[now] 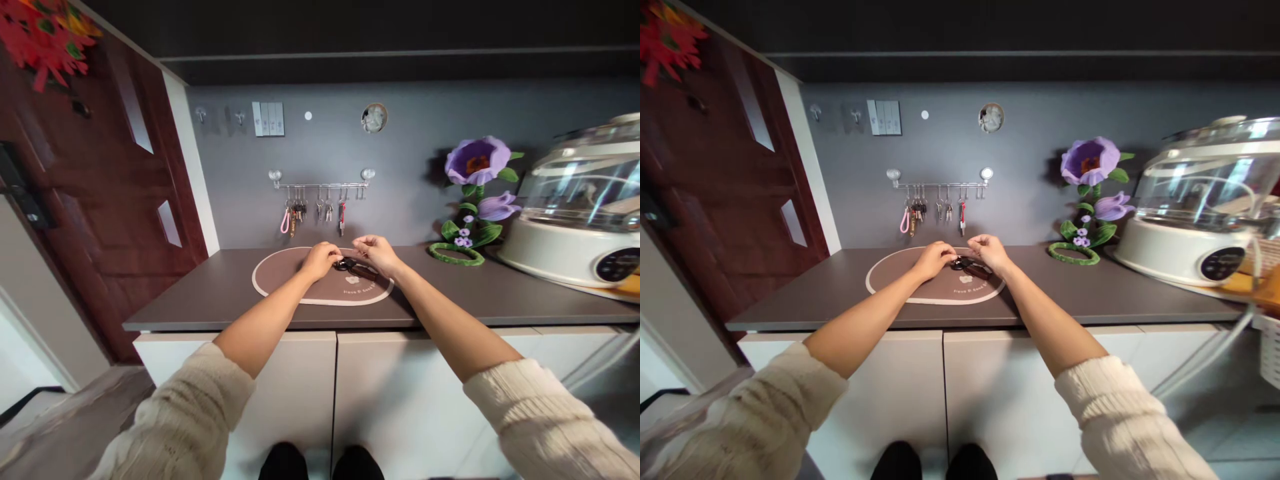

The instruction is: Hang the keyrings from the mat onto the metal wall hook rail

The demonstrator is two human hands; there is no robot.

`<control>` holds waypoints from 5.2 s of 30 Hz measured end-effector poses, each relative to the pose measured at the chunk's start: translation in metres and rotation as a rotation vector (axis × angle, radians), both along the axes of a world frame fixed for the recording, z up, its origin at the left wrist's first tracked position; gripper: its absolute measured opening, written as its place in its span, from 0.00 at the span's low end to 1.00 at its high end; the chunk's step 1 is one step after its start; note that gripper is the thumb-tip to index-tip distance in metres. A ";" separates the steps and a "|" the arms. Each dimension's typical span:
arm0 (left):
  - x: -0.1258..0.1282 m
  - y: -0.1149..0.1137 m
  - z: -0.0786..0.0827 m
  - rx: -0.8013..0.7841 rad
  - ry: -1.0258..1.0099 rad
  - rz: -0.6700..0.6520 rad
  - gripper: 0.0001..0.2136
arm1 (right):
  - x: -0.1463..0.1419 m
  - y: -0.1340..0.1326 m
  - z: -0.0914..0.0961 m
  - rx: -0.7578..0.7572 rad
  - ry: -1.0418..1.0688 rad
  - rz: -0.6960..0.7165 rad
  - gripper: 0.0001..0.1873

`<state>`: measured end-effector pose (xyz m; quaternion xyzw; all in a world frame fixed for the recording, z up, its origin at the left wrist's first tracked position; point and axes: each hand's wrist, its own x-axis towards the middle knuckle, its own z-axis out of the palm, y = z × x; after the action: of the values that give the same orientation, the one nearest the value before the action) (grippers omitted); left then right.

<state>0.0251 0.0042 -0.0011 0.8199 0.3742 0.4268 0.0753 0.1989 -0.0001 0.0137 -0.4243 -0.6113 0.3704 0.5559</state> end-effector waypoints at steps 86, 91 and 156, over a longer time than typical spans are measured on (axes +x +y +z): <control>0.009 0.004 0.011 -0.489 -0.824 -0.399 0.17 | -0.011 -0.007 0.014 0.248 -0.100 0.145 0.16; 0.009 -0.002 0.013 -0.445 -0.775 -0.383 0.16 | -0.009 -0.005 0.015 0.305 -0.150 0.094 0.16; 0.012 0.003 0.008 -0.487 -0.840 -0.200 0.10 | -0.017 0.101 0.101 0.246 -0.541 -0.699 0.10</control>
<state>0.0366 0.0069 0.0073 0.5675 0.3197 0.6113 0.4495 0.1820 0.1013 0.1147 -0.6172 -0.5941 -0.0387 0.5144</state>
